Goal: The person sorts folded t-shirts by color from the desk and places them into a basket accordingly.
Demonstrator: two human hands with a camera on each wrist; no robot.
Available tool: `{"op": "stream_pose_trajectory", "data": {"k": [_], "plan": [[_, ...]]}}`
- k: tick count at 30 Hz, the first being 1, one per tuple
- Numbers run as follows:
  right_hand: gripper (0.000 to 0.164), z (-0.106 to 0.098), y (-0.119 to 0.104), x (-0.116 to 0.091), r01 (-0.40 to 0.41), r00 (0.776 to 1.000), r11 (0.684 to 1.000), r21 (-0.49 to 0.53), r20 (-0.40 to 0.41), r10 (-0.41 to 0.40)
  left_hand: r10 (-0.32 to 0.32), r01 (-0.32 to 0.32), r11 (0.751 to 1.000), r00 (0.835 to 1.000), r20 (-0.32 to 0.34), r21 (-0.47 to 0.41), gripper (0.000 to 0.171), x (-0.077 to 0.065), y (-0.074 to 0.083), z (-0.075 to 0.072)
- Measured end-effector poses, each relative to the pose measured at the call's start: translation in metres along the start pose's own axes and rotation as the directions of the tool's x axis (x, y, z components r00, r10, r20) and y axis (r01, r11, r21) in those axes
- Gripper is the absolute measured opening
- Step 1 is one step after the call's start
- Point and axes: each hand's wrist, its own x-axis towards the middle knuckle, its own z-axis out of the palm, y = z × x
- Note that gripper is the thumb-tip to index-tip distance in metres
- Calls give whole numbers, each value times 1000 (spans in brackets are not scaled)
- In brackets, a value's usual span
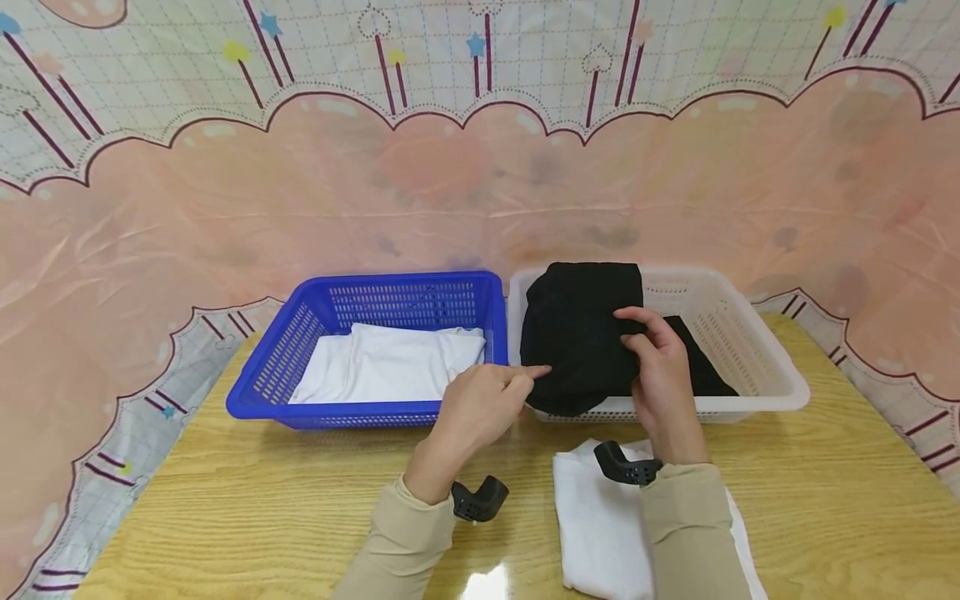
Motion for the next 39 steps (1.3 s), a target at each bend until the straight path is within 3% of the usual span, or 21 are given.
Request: {"op": "stream_pose_trajectory", "data": {"k": [3, 6, 14, 21, 24, 31, 35, 39], "plan": [[27, -1, -1, 0, 4, 1000, 1000, 5, -4, -4, 2, -2, 1000, 1000, 13, 9, 36, 0, 0, 1], [27, -1, -1, 0, 12, 1000, 1000, 5, -13, -12, 6, -7, 999, 1000, 26, 34, 39, 0, -1, 2], [25, -2, 0, 0, 27, 999, 999, -26, -35, -27, 64, -67, 991, 997, 30, 117, 33, 1, -4, 4], [23, -2, -2, 0, 23, 996, 991, -133, -82, -34, 122, -111, 978, 991, -47, 176, 42, 3, -4, 11], [24, -2, -3, -1, 13, 994, 975, -222, -106, -37, 129, -118, 971, 991, -42, 208, 39, 2, -3, 12], [28, 1, 0, 1, -48, 988, 888, -458, -151, -25, 174, -163, 926, 985, -1, 340, 30, -2, 1, 16], [29, 2, 2, 2, -105, 979, 790, -604, -205, -26, 208, -175, 892, 978, -33, 417, 29, -5, 4, 22], [30, 1, 2, 2, -154, 968, 685, -712, -249, -42, 276, -201, 860, 956, -96, 470, 26, -7, 7, 28]]}}
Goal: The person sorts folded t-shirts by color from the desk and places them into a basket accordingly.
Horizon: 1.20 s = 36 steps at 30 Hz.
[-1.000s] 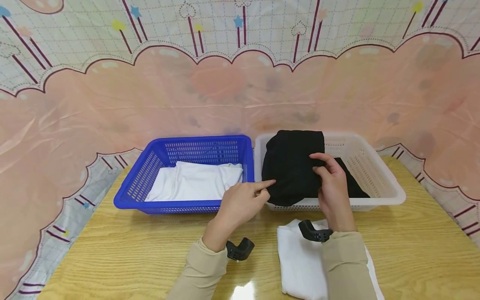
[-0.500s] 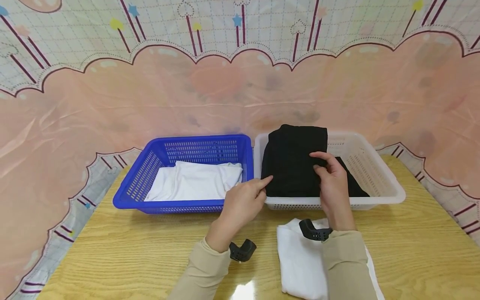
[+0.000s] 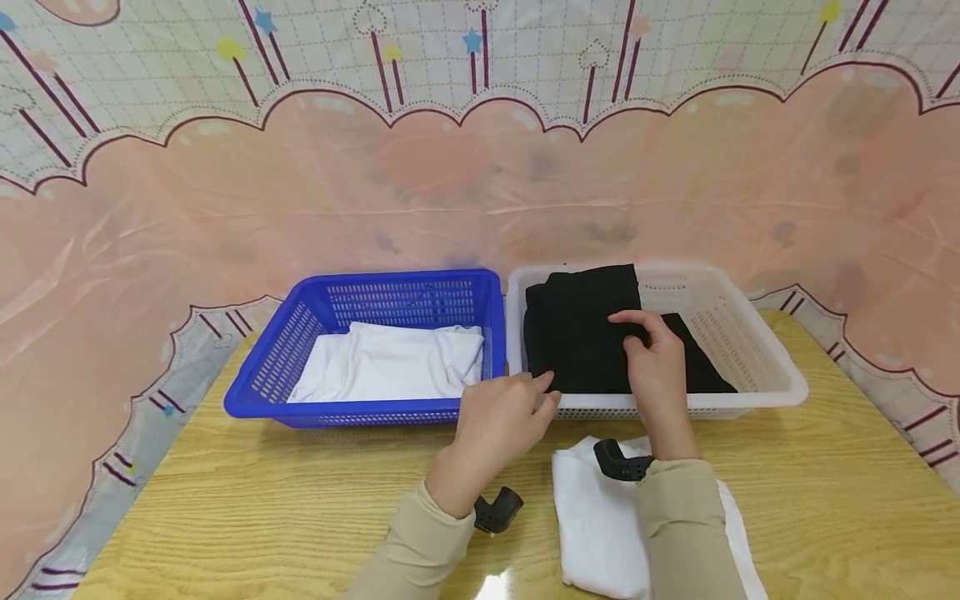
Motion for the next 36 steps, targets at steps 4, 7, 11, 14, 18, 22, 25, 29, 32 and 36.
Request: {"op": "stream_pose_trajectory", "data": {"k": [4, 7, 11, 14, 18, 22, 25, 29, 32, 36], "plan": [[29, 0, 1, 0, -2, 1000, 997, -77, -18, 1, 25, -24, 1000, 998, -58, 9, 22, -1, 1, 0], [30, 0, 1, 0, 9, 1000, 996, -92, -19, -11, 33, -32, 999, 998, -58, 11, 22, 0, 0, 0], [30, 0, 0, 2, 16, 1000, 993, -117, -15, -18, 40, -40, 999, 999, -23, 11, 22, 1, 0, -1], [30, -1, -1, 2, 17, 1000, 989, -144, -10, -19, 43, -43, 999, 999, -1, 10, 23, 2, -1, -2], [30, -1, -1, 2, 18, 1000, 985, -170, -2, -18, 45, -45, 999, 999, 10, 8, 24, 2, -2, -2], [30, -1, -2, 1, 25, 1000, 982, -186, 9, -24, 48, -48, 999, 999, 9, 9, 24, 2, -2, -2], [29, -1, -1, 1, 32, 999, 981, -190, 17, -29, 51, -51, 999, 999, 3, 14, 24, 2, -2, -2], [27, -2, 0, 0, 29, 999, 985, -172, 34, -24, 51, -51, 999, 999, 3, 18, 25, 1, -2, -1], [25, -2, 0, 0, 31, 998, 986, -161, 52, -23, 50, -50, 999, 999, 6, 16, 25, 0, -2, 0], [24, -3, 1, -1, 60, 996, 982, -178, 73, -48, 63, -62, 998, 998, -15, 18, 24, -1, -2, 2]]}}
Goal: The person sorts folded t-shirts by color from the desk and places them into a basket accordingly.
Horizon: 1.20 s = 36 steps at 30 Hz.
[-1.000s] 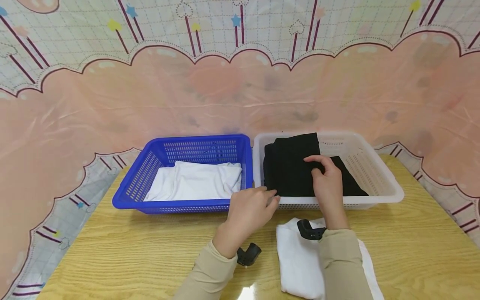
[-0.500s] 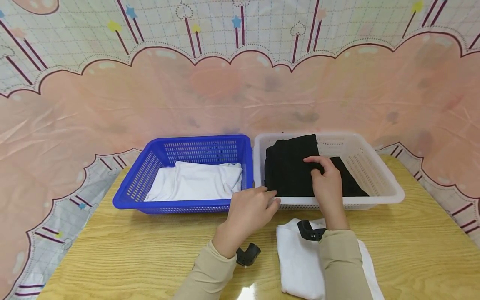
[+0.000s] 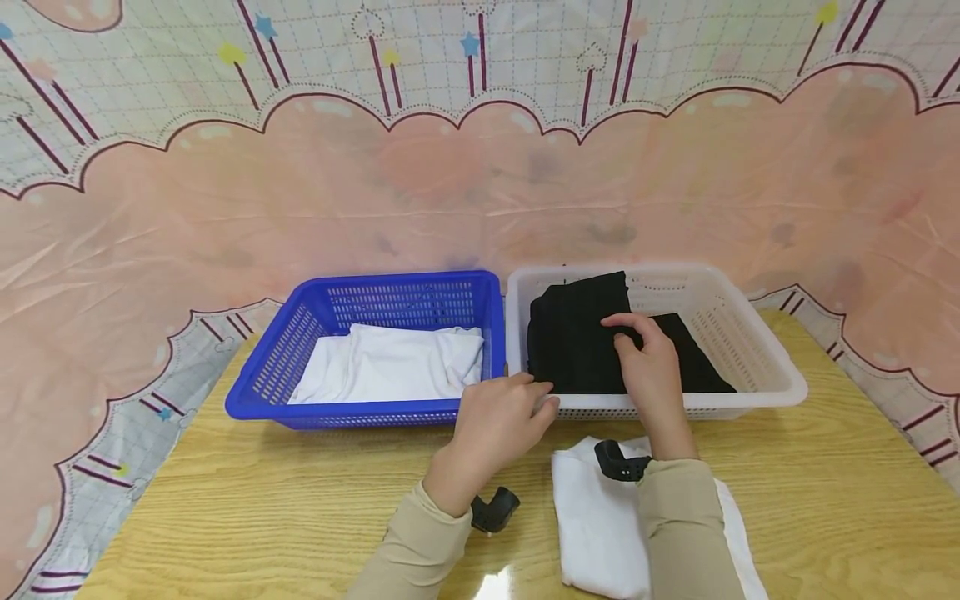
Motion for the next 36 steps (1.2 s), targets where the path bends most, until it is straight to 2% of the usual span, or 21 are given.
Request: {"op": "stream_pose_trajectory", "data": {"k": [4, 11, 15, 24, 36], "plan": [[25, 0, 0, 0, 32, 999, 999, -39, 11, -31, 10, -10, 1000, 1000, -18, 3, 22, -1, -1, 1], [26, -6, -5, 4, 96, 994, 984, -150, -34, -102, 44, -44, 999, 998, -35, 21, 25, 11, 2, 2], [25, -6, -8, 5, 127, 990, 976, -176, -34, -135, 51, -50, 998, 998, -38, 38, 25, 13, 3, 2], [25, 2, -8, 3, 132, 991, 977, -165, -16, -136, 14, -15, 999, 1000, 9, 30, 26, 7, 0, 1], [25, 8, -3, -2, 103, 995, 980, -168, 22, -101, 3, -4, 999, 1000, 9, 35, 25, -3, -2, 2]]}}
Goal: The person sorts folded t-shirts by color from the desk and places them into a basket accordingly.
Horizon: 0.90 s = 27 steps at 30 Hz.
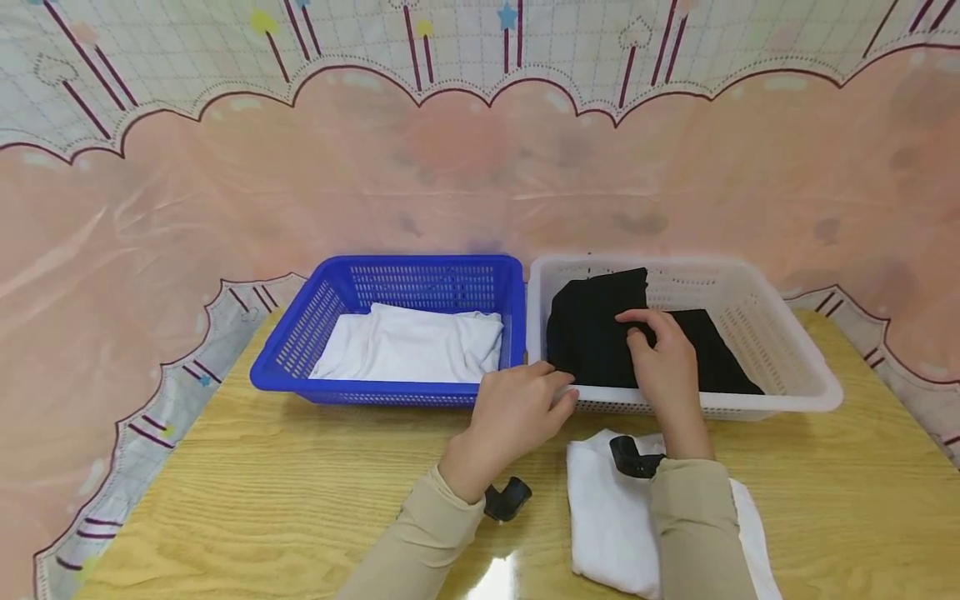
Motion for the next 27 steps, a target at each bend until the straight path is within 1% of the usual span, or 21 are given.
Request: {"op": "stream_pose_trajectory", "data": {"k": [4, 13, 17, 22, 27], "plan": [[25, 0, 1, 0, -3, 1000, 1000, 2, -2, 3, 4, -4, 1000, 1000, -2, 1, 25, 0, 1, -1], [24, 0, 3, 1, 18, 1000, 1000, -5, -10, -18, -2, 2, 1000, 1000, 8, 1, 25, 0, 2, -1], [25, -2, 2, 1, 26, 1000, 1000, -3, -2, -26, -1, 1, 1000, 1000, -12, 11, 25, 0, 3, -1], [25, -3, 2, 0, 53, 999, 999, -11, 8, -53, -3, 3, 1000, 999, -32, 2, 23, -1, 5, -1], [23, -1, 2, 1, 89, 996, 996, -24, 1, -89, 5, -3, 1000, 995, -104, 22, 21, -3, 8, 0]]}}
